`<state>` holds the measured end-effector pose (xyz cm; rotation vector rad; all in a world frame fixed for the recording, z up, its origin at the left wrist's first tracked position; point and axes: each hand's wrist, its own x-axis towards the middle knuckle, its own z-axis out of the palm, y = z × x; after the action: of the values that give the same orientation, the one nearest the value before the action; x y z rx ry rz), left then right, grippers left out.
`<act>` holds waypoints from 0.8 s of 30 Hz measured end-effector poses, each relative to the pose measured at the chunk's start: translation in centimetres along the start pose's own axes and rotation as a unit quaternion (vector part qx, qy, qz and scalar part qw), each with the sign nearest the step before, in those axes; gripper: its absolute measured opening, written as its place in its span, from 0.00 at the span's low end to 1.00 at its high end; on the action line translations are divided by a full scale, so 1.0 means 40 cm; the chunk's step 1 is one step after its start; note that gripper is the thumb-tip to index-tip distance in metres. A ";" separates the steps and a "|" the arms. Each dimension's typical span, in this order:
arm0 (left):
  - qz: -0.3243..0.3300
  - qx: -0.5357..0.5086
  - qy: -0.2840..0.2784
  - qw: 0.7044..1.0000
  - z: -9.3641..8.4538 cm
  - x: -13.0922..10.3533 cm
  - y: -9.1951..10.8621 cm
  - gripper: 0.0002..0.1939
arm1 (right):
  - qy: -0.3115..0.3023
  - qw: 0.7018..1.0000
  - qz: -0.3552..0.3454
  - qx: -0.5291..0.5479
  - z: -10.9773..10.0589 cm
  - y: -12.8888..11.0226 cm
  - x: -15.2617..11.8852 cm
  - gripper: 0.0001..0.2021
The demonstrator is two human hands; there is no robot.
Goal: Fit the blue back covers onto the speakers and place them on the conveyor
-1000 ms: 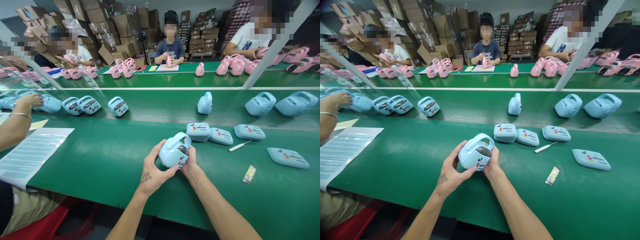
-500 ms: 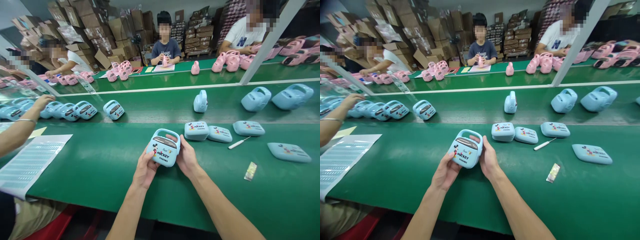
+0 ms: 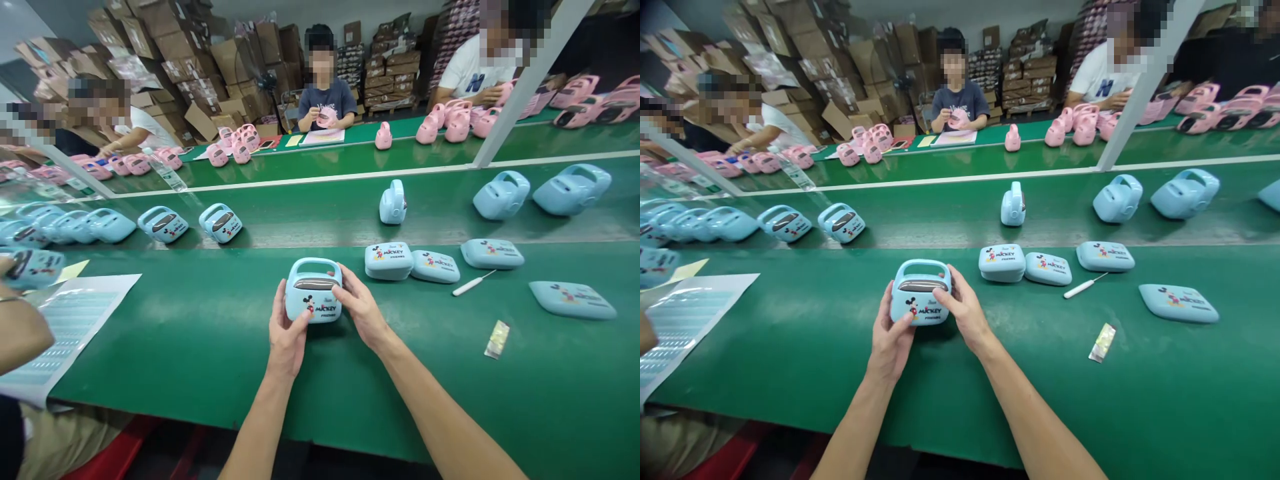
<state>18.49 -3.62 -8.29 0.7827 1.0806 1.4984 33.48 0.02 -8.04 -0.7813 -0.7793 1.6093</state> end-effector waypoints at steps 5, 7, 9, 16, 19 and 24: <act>0.033 0.247 -0.114 0.962 -0.071 0.005 -0.010 0.54 | -0.113 0.984 -0.069 -0.117 -0.047 0.024 0.022 0.39; 0.025 0.244 -0.157 0.957 -0.094 0.010 -0.012 0.52 | -0.141 0.975 -0.081 -0.155 -0.061 0.023 0.025 0.39; 0.022 0.191 -0.183 0.964 -0.105 0.016 -0.015 0.43 | -0.135 0.975 -0.066 -0.163 -0.067 0.019 0.025 0.42; 0.058 0.163 -0.136 0.975 -0.088 0.014 -0.025 0.26 | -0.074 0.984 0.083 -0.140 -0.046 0.008 0.018 0.44; 0.069 0.171 -0.117 0.976 -0.087 0.011 -0.027 0.24 | -0.054 0.985 0.073 -0.149 -0.037 0.008 0.015 0.42; 0.053 0.140 -0.043 0.988 -0.085 0.015 -0.047 0.29 | -0.034 0.974 -0.012 -0.226 -0.042 0.031 -0.020 0.51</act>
<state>15.99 -3.76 -11.33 1.1059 1.2141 1.4028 34.32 -0.84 -9.92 -1.0341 -1.2248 1.4587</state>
